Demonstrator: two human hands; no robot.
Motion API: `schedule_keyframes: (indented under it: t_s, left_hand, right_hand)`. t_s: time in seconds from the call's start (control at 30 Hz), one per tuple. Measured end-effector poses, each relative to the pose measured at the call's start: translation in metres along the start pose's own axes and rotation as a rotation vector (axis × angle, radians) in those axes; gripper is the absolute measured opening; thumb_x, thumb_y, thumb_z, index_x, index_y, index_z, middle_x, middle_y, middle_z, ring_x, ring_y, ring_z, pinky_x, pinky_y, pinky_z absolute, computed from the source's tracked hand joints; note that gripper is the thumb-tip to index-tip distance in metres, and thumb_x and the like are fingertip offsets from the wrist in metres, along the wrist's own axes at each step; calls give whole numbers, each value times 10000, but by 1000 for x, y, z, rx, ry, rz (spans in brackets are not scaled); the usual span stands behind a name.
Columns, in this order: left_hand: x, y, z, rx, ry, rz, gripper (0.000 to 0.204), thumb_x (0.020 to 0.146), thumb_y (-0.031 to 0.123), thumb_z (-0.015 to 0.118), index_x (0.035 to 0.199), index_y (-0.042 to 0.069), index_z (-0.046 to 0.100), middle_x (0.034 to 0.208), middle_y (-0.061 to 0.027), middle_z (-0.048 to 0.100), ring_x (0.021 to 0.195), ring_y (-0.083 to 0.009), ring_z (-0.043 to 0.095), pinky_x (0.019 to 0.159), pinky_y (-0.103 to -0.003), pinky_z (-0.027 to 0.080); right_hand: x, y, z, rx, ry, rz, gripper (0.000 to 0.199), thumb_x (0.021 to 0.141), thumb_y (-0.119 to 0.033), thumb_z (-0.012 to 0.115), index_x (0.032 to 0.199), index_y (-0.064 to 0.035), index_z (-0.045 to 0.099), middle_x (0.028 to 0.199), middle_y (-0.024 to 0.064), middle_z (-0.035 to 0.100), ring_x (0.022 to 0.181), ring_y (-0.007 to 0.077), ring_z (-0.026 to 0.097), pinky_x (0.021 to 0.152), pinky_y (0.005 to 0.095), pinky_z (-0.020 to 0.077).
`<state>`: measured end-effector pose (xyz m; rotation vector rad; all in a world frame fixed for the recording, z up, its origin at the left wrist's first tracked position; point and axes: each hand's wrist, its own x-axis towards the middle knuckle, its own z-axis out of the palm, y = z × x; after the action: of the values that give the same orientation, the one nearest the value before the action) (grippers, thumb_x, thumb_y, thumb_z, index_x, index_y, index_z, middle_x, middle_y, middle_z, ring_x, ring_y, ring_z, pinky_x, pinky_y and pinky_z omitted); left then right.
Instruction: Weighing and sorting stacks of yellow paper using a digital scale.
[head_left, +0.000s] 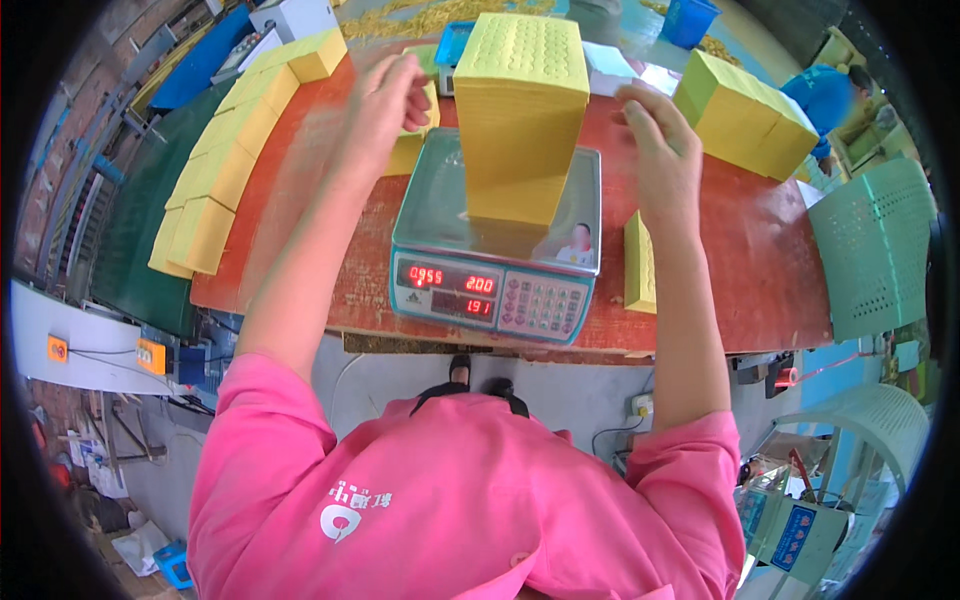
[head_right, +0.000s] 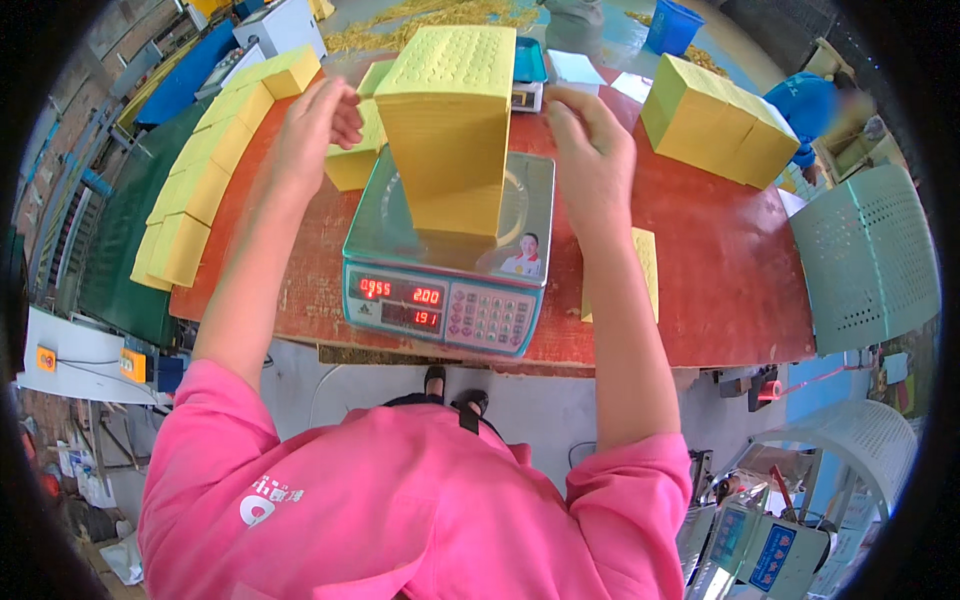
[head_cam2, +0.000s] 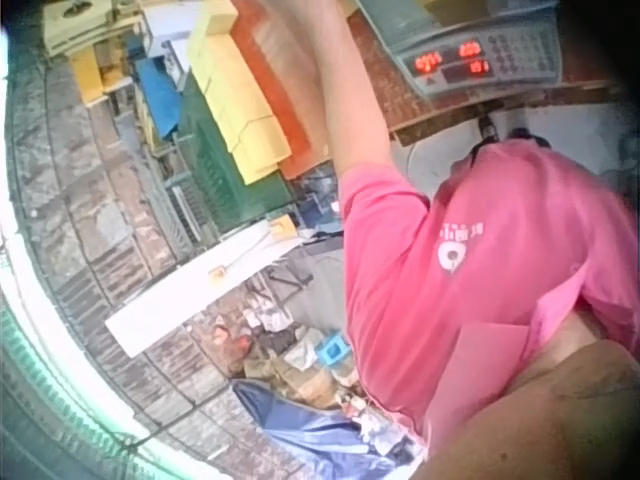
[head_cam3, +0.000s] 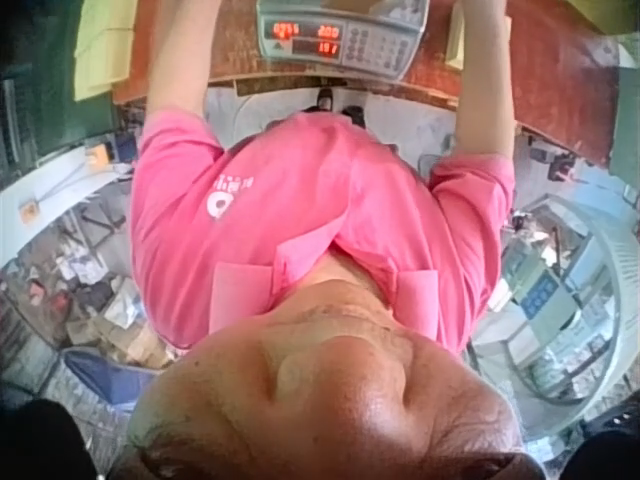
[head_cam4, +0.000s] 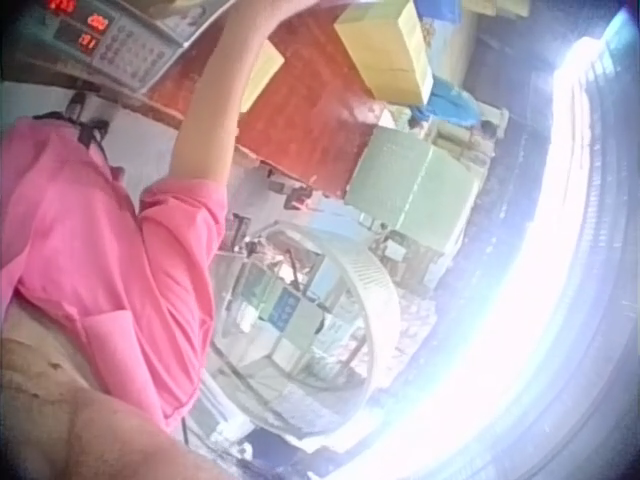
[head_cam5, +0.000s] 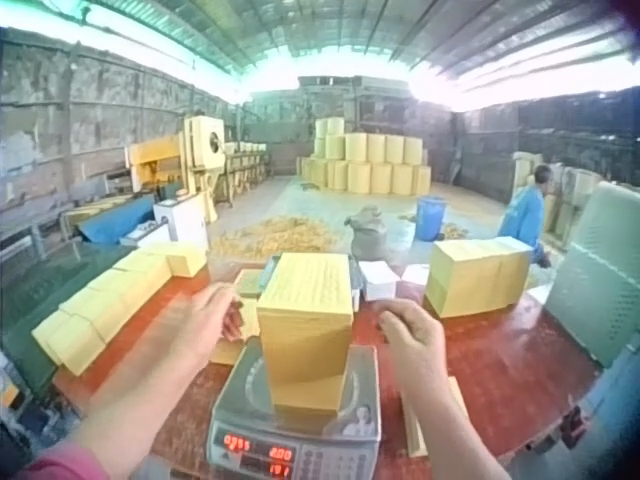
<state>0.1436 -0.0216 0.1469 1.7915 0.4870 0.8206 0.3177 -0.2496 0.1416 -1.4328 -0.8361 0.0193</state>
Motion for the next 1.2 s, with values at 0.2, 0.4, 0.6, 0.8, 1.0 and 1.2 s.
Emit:
schedule_keyframes:
  t_s: [0.2,0.4,0.6,0.8,1.0,1.2]
  left_hand:
    - [-63,-51,-21,-223,227,-164,280,995,318,523,929,55,589,752,-47,615,631,-128,588,588,-258,460]
    - [-94,-78,-12,-264,235,-313,266,988,308,533,922,57,593,752,-53,623,633,-136,595,590,-260,463]
    - [-92,-74,-20,-260,229,-318,258,982,298,532,931,54,600,761,-54,626,652,-145,594,609,-270,460]
    - [-68,-60,-26,-271,132,-289,293,979,321,528,954,41,611,806,-64,638,709,-146,599,645,-279,455]
    - [-26,-31,-35,-322,24,-195,313,984,280,552,1153,16,570,1025,-86,608,944,-187,590,772,-326,487]
    - [-24,39,3,80,36,263,170,942,117,580,1019,-11,662,1020,-75,680,979,-170,627,852,-291,475]
  right_hand:
    - [-73,32,-20,279,108,306,203,950,-77,543,1069,14,681,1014,64,682,905,126,630,785,261,496]
    - [-97,60,-20,379,91,438,204,953,-60,527,1073,25,669,1053,79,667,883,128,617,766,260,498]
    - [-90,57,-12,358,79,427,206,951,-59,530,1075,33,666,1054,89,668,900,142,625,776,270,504]
    - [-75,65,2,335,49,422,210,947,-68,537,1071,38,669,1057,97,674,920,161,644,792,283,510]
    - [-39,75,13,274,51,357,220,941,-77,530,1061,36,675,1029,91,680,915,174,657,800,291,512]
    - [-31,74,15,230,78,339,216,939,-85,529,1040,43,671,987,85,683,882,165,655,757,289,507]
